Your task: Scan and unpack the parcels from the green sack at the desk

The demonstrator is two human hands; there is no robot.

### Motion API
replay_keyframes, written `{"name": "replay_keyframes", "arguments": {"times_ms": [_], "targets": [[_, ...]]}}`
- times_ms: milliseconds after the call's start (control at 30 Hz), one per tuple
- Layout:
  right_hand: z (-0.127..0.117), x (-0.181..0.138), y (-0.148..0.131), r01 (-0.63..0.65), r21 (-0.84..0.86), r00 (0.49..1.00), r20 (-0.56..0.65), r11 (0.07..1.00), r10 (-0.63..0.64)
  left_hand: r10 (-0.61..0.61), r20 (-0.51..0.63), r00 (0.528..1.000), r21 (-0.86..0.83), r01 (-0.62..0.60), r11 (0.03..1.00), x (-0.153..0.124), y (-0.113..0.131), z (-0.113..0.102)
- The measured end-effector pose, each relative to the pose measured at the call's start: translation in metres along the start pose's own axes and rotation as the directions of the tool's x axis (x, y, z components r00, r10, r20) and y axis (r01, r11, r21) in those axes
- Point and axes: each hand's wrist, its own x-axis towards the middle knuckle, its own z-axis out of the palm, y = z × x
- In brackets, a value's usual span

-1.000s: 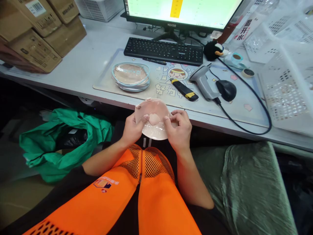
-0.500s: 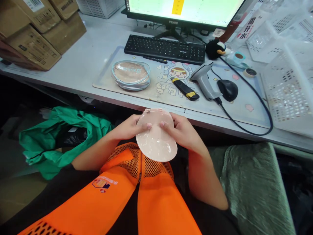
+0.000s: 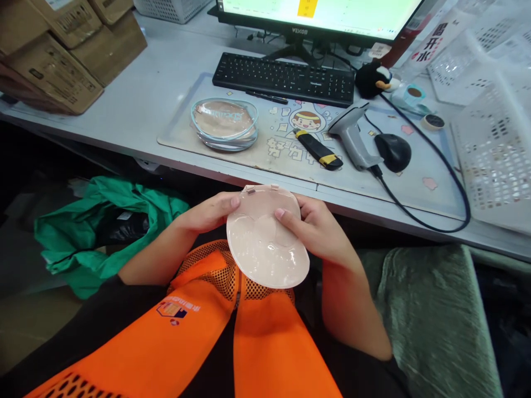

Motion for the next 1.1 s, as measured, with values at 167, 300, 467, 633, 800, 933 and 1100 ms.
{"name": "replay_keyframes", "arguments": {"times_ms": [167,300,467,633,800,933,1100], "targets": [[0.004,0.001,0.003,-0.005,0.075,0.999,-0.034,0.997,0.008,0.033,0.064,0.997,-0.203,-0.019,0.979,0.004,-0.007,0.008],[0.005,0.002,0.004,0.002,0.078,0.999,-0.035,0.997,0.0,-0.005,0.027,1.0,-0.158,0.009,0.987,0.002,-0.012,0.007],[0.004,0.001,0.006,0.01,0.02,0.999,-0.047,1.0,-0.009,0.012,0.044,0.999,0.02,-0.013,1.0,-0.002,0.0,-0.006],[-0.001,-0.001,0.007,0.039,-0.073,0.998,0.043,0.997,-0.036,0.193,-0.073,0.978,0.178,-0.178,0.968,-0.006,0.032,-0.011],[0.0,-0.004,0.005,0.107,-0.108,0.992,0.08,0.988,-0.098,0.234,-0.036,0.972,0.384,-0.202,0.901,-0.009,0.049,-0.005],[0.001,-0.006,0.003,0.15,-0.144,0.986,0.089,0.978,-0.138,0.19,0.029,0.981,0.369,-0.187,0.91,-0.012,0.054,-0.007],[0.0,-0.011,0.002,0.16,-0.196,0.985,0.103,0.967,-0.142,0.137,0.07,0.988,0.329,-0.152,0.932,-0.015,0.059,-0.012]]}}
